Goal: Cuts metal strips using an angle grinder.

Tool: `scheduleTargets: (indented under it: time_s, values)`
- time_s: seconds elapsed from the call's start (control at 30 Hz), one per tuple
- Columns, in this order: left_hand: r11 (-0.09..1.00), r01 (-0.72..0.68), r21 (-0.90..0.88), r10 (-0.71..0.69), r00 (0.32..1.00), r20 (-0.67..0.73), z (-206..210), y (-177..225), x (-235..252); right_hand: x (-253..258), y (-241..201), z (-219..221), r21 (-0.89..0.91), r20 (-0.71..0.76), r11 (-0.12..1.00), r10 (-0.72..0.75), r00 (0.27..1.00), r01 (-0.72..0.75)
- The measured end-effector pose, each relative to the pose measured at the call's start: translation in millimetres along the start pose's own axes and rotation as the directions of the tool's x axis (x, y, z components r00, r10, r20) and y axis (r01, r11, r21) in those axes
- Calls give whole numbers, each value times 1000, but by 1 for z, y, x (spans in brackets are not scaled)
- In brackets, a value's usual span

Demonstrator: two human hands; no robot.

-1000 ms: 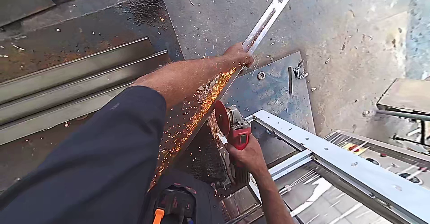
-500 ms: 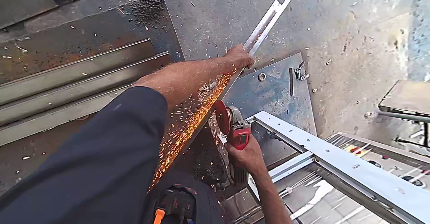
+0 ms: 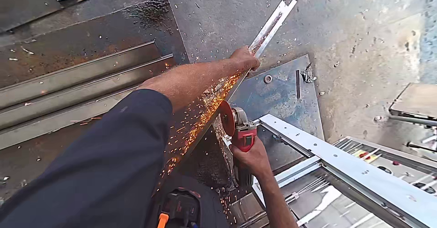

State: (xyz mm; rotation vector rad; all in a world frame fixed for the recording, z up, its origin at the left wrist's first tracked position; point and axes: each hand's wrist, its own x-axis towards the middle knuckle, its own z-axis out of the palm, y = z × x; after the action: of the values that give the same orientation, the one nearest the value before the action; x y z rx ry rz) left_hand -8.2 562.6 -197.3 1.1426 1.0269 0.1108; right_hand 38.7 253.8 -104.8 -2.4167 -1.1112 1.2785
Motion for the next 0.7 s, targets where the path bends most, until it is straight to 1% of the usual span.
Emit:
scheduleTargets:
  time_s: [0.1, 0.33, 0.43, 0.47, 0.53, 0.6, 0.7]
  values:
    - [1000, 21, 5, -21, 1000, -2, 0, 4, -3, 1, 0, -1, 4, 5, 1000, -2, 1000, 2]
    - [1000, 4, -6, -5, 1000, -8, 0, 6, -2, 4, 0, -2, -11, 5, 1000, -9, 1000, 9]
    - [999, -12, 47, 13, 1000, -28, -1, 6, 2, 8, 2, -2, -67, 18, 996, -60, 998, 61]
    - [999, -24, 40, 25, 999, -32, -1, 7, 3, 8, 5, 0, -83, 16, 993, -81, 997, 82]
    - [998, -56, -24, 55, 997, -53, -4, 11, 6, 8, 11, 5, -73, 0, 993, -90, 996, 90]
    - [988, -113, -101, 103, 990, -93, -10, 14, 9, 2, 15, 8, -19, -11, 998, -57, 998, 56]
    - [953, -202, -227, 167, 972, -162, -24, 33, 4, -11, 23, 8, 52, -41, 998, -22, 999, 24]
